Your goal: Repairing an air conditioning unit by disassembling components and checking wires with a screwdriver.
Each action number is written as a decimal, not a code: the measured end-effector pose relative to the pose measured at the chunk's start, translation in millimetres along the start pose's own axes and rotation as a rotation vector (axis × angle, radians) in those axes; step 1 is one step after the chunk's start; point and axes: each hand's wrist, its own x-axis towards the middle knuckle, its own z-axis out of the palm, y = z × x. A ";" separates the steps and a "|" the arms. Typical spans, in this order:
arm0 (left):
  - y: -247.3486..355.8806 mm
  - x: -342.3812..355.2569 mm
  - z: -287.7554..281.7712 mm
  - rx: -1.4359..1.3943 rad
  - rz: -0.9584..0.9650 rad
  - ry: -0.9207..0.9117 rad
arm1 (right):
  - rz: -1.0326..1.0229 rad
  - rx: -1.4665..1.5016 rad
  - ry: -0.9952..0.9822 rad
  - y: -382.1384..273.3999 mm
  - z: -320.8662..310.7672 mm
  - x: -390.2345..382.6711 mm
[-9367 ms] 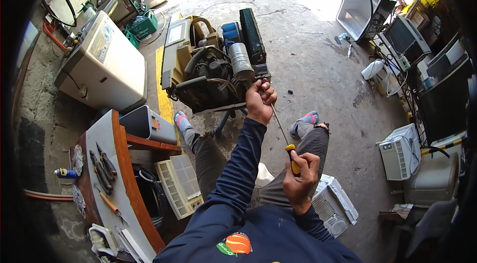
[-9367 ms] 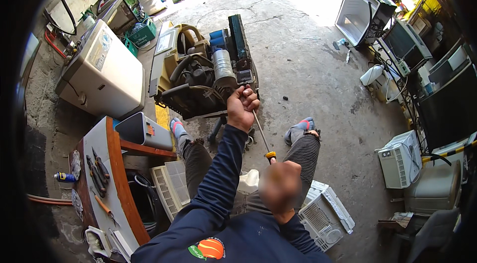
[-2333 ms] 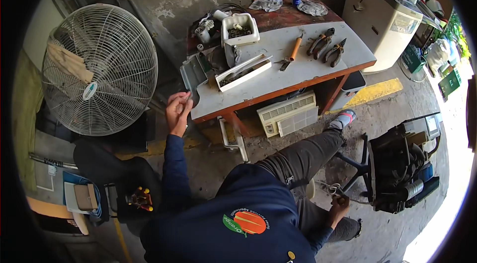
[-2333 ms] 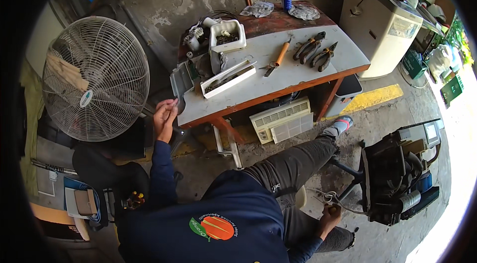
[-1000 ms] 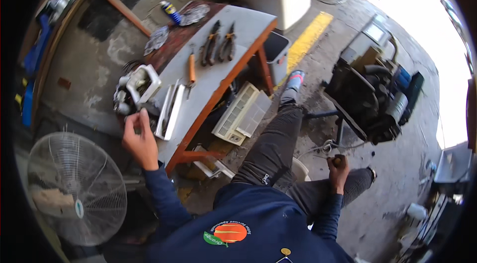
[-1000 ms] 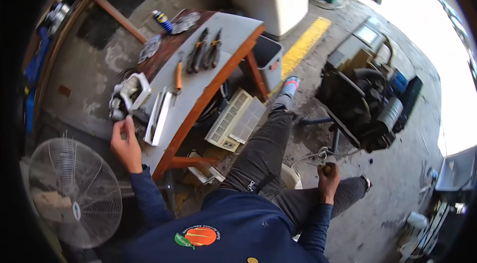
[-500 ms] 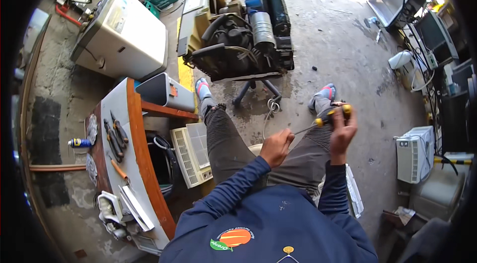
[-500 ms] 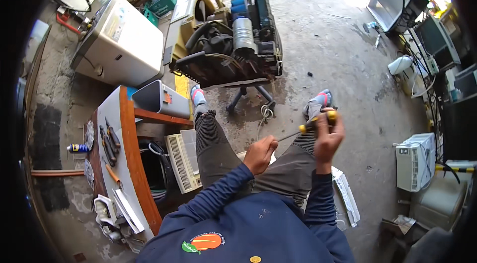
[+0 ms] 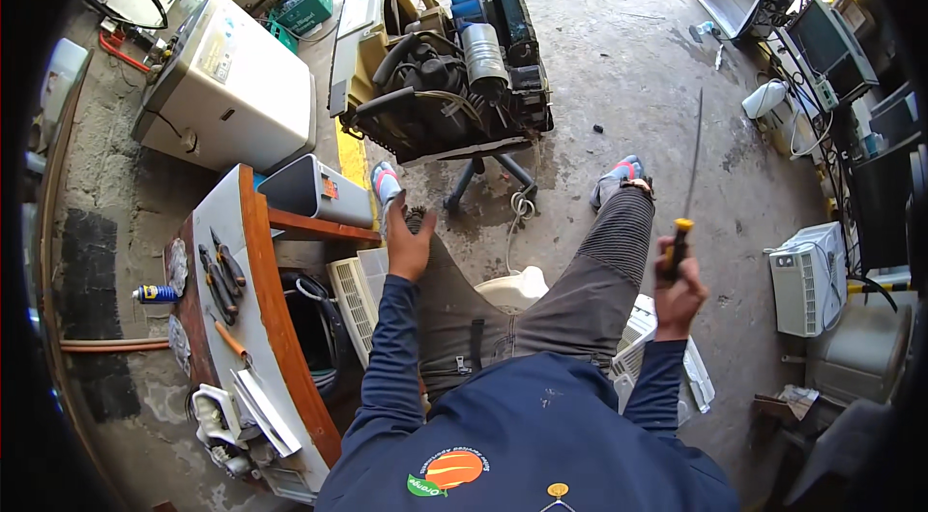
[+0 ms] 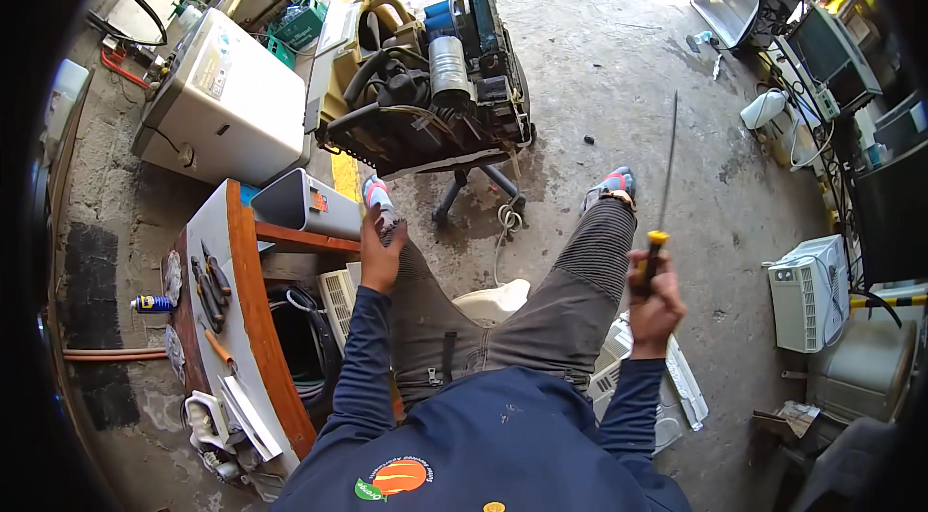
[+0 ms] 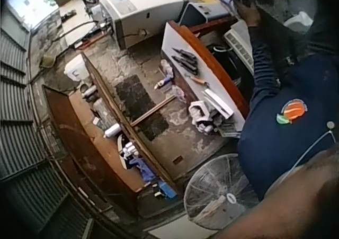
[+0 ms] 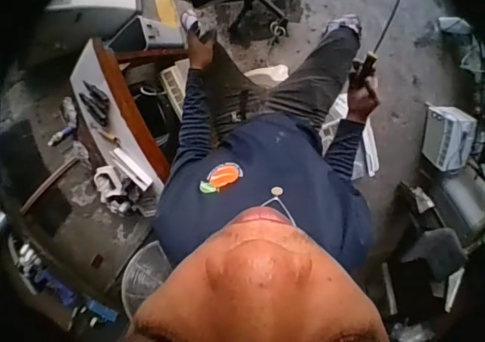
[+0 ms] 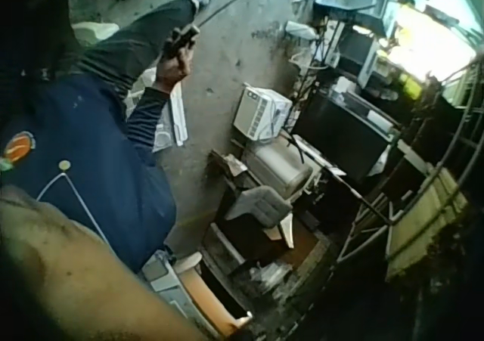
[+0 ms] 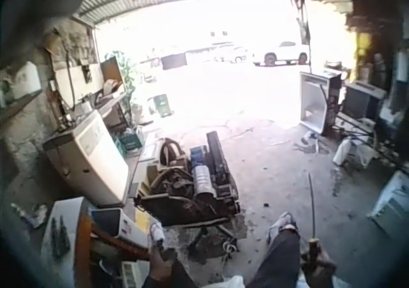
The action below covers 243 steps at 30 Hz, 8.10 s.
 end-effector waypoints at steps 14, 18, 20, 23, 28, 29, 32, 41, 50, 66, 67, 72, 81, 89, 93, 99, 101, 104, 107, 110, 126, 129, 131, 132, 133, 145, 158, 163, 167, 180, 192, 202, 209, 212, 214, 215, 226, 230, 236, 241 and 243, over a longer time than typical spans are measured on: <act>110.3 -17.5 -11.6 -1.368 -0.253 -0.215 | 0.398 -1.192 -0.997 157.4 49.5 -33.1; 93.1 31.0 -98.1 -1.393 -0.162 0.429 | 0.373 -1.349 -1.116 152.3 52.2 -15.3; 66.4 32.5 -144.0 -1.234 0.103 0.392 | 0.420 -1.377 -1.056 151.3 44.0 -6.9; 83.3 9.2 -155.5 -1.157 0.384 0.152 | 0.365 -1.375 -0.974 159.9 39.2 -2.3; 91.2 -64.6 -27.6 -0.659 -0.128 -0.009 | 0.425 -1.235 -1.076 200.1 77.1 -15.2; 81.1 -81.0 -1.9 -0.746 -0.164 -0.097 | 0.360 -1.145 -1.069 208.9 94.5 -31.2; 83.0 -93.3 -23.2 -0.781 -0.322 -0.065 | 0.251 -0.963 -1.035 219.1 119.2 -55.5; 65.5 -61.8 -306.2 0.326 -0.448 0.723 | 0.609 -1.236 -0.981 197.9 53.1 3.9; -105.0 -47.0 -407.8 1.103 -0.795 0.525 | 0.320 -1.265 -0.871 169.3 59.4 37.2; 27.4 -44.0 -389.3 0.828 -0.354 0.753 | -0.850 -1.323 -0.921 112.3 292.6 219.9; 44.8 -54.4 -375.2 0.793 -0.296 0.780 | -0.906 -1.365 -0.994 121.0 299.9 235.2; 178.8 3.9 -161.5 0.208 0.268 0.577 | -0.566 -1.633 -1.014 143.3 325.7 246.2; 223.1 118.4 89.5 -0.173 0.522 0.462 | -0.569 -1.744 -0.902 166.2 340.3 240.3; 206.3 133.6 132.4 -0.330 0.413 0.647 | -0.621 -1.744 -0.922 176.4 342.8 243.8; 209.8 145.7 137.0 -0.331 0.410 0.659 | -0.615 -1.744 -0.955 177.6 349.7 247.7; 209.3 149.9 141.0 -0.283 0.403 0.668 | -0.556 -1.780 -0.959 180.5 353.0 258.8; 209.8 149.9 142.4 -0.257 0.422 0.677 | -0.548 -1.778 -0.962 181.0 351.7 262.1; 206.5 151.1 146.1 -0.252 0.417 0.696 | -0.480 -1.768 -0.978 184.3 351.8 262.4; 205.8 152.1 149.4 -0.252 0.419 0.715 | -0.420 -1.757 -0.989 184.4 349.9 262.0; 206.5 153.2 151.0 -0.292 0.441 0.737 | -0.380 -1.656 -1.074 182.7 343.6 260.8; 215.2 141.6 139.2 -0.348 0.389 0.760 | 0.068 -1.689 -1.336 164.8 361.1 273.4; 216.7 141.2 135.9 -0.330 0.382 0.740 | -0.094 -1.645 -1.209 159.6 356.5 266.2; 218.4 140.1 131.3 -0.316 0.383 0.720 | -0.258 -1.591 -1.076 153.4 353.5 260.1; 218.8 137.0 129.0 -0.314 0.381 0.719 | -0.398 -1.538 -0.999 150.9 350.0 262.6; 219.3 133.4 126.2 -0.345 0.396 0.658 | -0.534 -1.480 -0.918 146.6 346.0 265.0; 73.8 14.4 6.0 -0.318 0.216 0.075 | -0.438 -1.173 -0.392 120.6 99.7 150.2; 68.8 -58.0 16.5 -1.871 -0.401 -0.322 | -0.532 -1.384 -1.152 231.8 113.7 -13.3; 88.8 -36.1 -119.2 -1.193 -0.102 0.263 | 0.035 -2.462 -1.262 230.6 51.8 71.7; 44.5 13.9 -264.4 0.767 -0.099 0.893 | 0.071 -1.942 -1.025 218.2 6.6 83.3; -80.6 72.5 -376.4 1.207 -0.534 0.503 | 0.070 -1.832 -0.879 207.4 3.6 80.4; 148.0 -29.8 -31.0 0.167 0.067 0.020 | 0.563 -0.376 -0.751 205.3 117.4 3.4; 196.1 62.4 -8.0 -0.130 0.118 0.003 | 0.189 -0.766 -0.402 180.6 61.4 36.5; 232.4 153.1 -5.1 0.182 0.139 0.077 | -0.364 -0.965 -0.327 153.9 182.7 69.8; 242.6 182.9 -2.6 0.354 0.023 -0.062 | -0.566 -1.037 -0.270 160.9 214.1 87.7; 244.2 195.1 -1.8 0.307 -0.060 -0.181 | -0.552 -1.112 -0.194 165.2 227.8 93.4; 243.0 199.4 -2.7 0.285 -0.104 -0.238 | -0.543 -1.147 -0.158 167.9 233.6 95.6; 224.2 199.6 2.2 0.178 -0.040 -0.193 | -0.781 -1.153 -0.231 181.1 248.0 101.6; 225.6 196.3 8.0 0.179 -0.041 -0.179 | -0.769 -1.106 -0.222 181.8 233.0 96.3; 229.3 193.1 5.8 0.223 -0.061 -0.139 | -0.775 -1.117 -0.346 177.6 190.2 71.5; 229.5 186.0 2.9 0.188 -0.071 -0.169 | -0.737 -1.162 -0.359 177.6 129.5 74.2; 227.1 159.4 10.9 0.184 0.139 0.034 | -0.792 -1.200 -0.421 163.5 116.0 85.5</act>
